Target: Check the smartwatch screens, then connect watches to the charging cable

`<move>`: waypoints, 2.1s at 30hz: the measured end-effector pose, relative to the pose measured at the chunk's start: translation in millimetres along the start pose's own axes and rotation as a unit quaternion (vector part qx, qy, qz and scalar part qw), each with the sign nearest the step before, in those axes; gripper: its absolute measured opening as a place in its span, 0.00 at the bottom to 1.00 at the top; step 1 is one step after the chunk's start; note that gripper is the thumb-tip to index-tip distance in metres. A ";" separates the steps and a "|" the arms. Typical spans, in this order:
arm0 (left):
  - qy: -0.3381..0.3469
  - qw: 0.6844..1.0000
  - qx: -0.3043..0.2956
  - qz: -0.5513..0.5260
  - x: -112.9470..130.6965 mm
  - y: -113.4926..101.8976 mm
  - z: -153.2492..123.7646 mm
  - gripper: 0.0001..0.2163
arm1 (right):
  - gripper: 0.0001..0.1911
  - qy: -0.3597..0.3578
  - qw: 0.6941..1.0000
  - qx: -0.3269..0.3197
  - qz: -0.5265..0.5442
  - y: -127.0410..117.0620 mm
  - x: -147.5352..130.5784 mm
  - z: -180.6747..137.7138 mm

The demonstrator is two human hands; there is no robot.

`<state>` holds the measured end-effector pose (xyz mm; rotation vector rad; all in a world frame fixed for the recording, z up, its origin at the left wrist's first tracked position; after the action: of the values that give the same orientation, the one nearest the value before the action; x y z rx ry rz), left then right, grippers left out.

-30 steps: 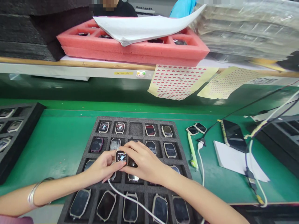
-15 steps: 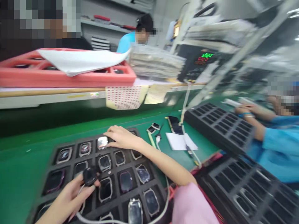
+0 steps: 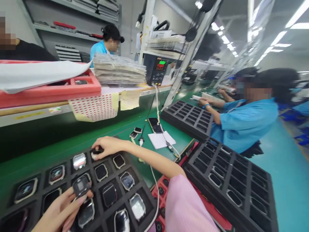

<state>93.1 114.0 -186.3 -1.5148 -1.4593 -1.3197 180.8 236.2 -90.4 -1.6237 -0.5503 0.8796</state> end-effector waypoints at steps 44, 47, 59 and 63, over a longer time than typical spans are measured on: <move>0.040 0.994 -0.087 -0.050 22.2 -8.3 7.0 0.16 | 0.19 -0.090 0.987 0.048 0.125 11.1 -88.6 -19.5; 0.039 0.995 -0.069 -0.059 21.8 -10.9 7.1 0.15 | 0.17 -0.091 0.984 0.055 0.142 11.6 -88.9 -17.2; 0.013 0.996 -0.071 -0.056 24.0 -13.1 1.0 0.17 | 0.19 -0.057 0.961 0.113 0.246 14.3 -84.3 -24.3; 0.011 0.996 -0.070 -0.048 18.8 -13.3 3.0 0.18 | 0.20 -0.053 0.960 0.111 0.252 15.3 -82.8 -24.9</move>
<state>78.6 125.0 -171.9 -1.5282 -1.4678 -1.5184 148.4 155.0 -82.7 -1.5358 -0.0952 1.3595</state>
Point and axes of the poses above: each hand's wrist, its own z-axis towards the middle knuckle, its own y-axis out of the palm, x = y × z, the point moved 9 cm from there along z, towards the middle knuckle, and after that the axes turned 6 degrees about y, right-handed, at the moved point
